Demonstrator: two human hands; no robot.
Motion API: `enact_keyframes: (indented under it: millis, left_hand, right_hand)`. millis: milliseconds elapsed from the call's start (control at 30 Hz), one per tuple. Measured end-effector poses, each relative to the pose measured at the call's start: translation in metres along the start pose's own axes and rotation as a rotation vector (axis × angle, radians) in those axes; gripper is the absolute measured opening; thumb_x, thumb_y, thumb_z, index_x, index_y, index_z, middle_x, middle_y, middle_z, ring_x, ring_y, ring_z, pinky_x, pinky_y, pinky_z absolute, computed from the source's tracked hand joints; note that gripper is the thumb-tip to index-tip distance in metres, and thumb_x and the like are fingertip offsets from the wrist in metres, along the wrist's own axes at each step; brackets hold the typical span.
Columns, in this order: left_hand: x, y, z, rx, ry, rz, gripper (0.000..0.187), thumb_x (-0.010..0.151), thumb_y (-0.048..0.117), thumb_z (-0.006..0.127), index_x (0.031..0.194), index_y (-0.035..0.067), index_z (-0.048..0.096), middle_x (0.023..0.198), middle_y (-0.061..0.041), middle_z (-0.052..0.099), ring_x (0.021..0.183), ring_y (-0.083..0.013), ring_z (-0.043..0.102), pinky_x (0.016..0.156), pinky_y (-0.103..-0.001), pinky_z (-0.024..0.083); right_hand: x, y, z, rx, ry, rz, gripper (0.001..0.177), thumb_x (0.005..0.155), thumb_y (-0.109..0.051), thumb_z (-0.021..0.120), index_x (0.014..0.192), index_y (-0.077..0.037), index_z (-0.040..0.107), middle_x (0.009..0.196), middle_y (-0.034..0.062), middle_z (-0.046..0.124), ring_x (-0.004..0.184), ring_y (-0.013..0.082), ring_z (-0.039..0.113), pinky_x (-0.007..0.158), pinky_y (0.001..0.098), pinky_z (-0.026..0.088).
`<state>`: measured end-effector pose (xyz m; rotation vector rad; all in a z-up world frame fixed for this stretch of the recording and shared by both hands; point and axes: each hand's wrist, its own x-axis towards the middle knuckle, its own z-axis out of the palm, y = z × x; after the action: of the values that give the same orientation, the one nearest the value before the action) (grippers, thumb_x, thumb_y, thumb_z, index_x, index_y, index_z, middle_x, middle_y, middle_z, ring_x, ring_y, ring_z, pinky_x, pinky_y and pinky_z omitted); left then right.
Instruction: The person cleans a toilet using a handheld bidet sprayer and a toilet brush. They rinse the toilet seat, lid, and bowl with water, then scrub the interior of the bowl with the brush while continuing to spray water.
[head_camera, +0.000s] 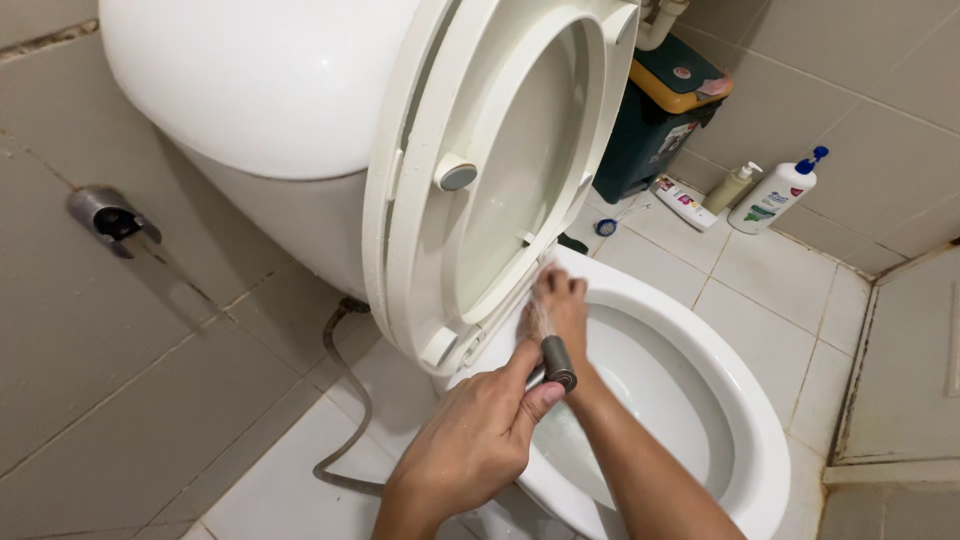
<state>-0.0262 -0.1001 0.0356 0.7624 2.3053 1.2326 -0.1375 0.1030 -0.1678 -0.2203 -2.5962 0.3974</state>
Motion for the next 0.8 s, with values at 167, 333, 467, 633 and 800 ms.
enact_keyframes:
  millis: [167, 333, 467, 633, 800]
  left_hand:
    - [0.012, -0.002, 0.006, 0.018, 0.022, 0.033, 0.035, 0.103, 0.037, 0.047, 0.121, 0.007, 0.044, 0.072, -0.024, 0.065, 0.075, -0.0456, 0.063, 0.069, -0.053, 0.044]
    - [0.019, 0.001, 0.016, 0.0, 0.01, 0.015, 0.031, 0.102, 0.038, 0.046, 0.105, 0.007, 0.046, 0.07, -0.024, 0.064, 0.075, -0.0468, 0.061, 0.067, -0.055, 0.041]
    - [0.022, 0.001, 0.019, -0.018, -0.016, 0.042, 0.031, 0.103, 0.037, 0.045, 0.102, 0.006, 0.046, 0.071, -0.023, 0.064, 0.075, -0.0473, 0.06, 0.065, -0.055, 0.04]
    - [0.015, -0.003, 0.01, -0.018, -0.026, 0.009, 0.03, 0.103, 0.037, 0.045, 0.101, 0.008, 0.047, 0.069, -0.023, 0.064, 0.071, -0.0447, 0.061, 0.065, -0.053, 0.041]
    - [0.003, -0.014, 0.014, -0.192, -0.008, 0.157, 0.028, 0.103, 0.034, 0.048, 0.103, 0.006, 0.049, 0.071, -0.022, 0.065, 0.068, -0.0416, 0.061, 0.064, -0.05, 0.045]
  right_hand:
    - [0.002, 0.016, -0.02, -0.207, -0.015, -0.103, 0.057, 0.085, -0.02, 0.063, 0.138, -0.004, 0.053, 0.136, 0.013, 0.055, 0.116, 0.0385, 0.05, 0.091, 0.0543, 0.046]
    - [0.045, 0.082, -0.039, -0.182, -0.093, -0.398, 0.06, 0.099, -0.033, 0.052, 0.15, -0.004, 0.044, 0.147, 0.0153, 0.05, 0.129, 0.038, 0.048, 0.108, 0.0471, 0.04]
    - [0.001, 0.145, -0.088, -0.373, -0.452, -0.192, 0.068, 0.098, -0.036, 0.049, 0.155, -0.004, 0.032, 0.146, 0.0162, 0.049, 0.121, 0.0366, 0.052, 0.104, 0.045, 0.045]
    - [-0.038, 0.167, -0.131, -0.568, -0.527, -0.019, 0.069, 0.105, -0.041, 0.042, 0.16, -0.001, 0.027, 0.139, 0.0201, 0.052, 0.12, 0.0362, 0.055, 0.105, 0.043, 0.048]
    - [-0.002, 0.158, -0.107, -0.281, -0.348, -0.401, 0.057, 0.097, -0.02, 0.054, 0.151, -0.006, 0.042, 0.146, 0.0171, 0.052, 0.127, 0.0397, 0.051, 0.109, 0.0459, 0.044]
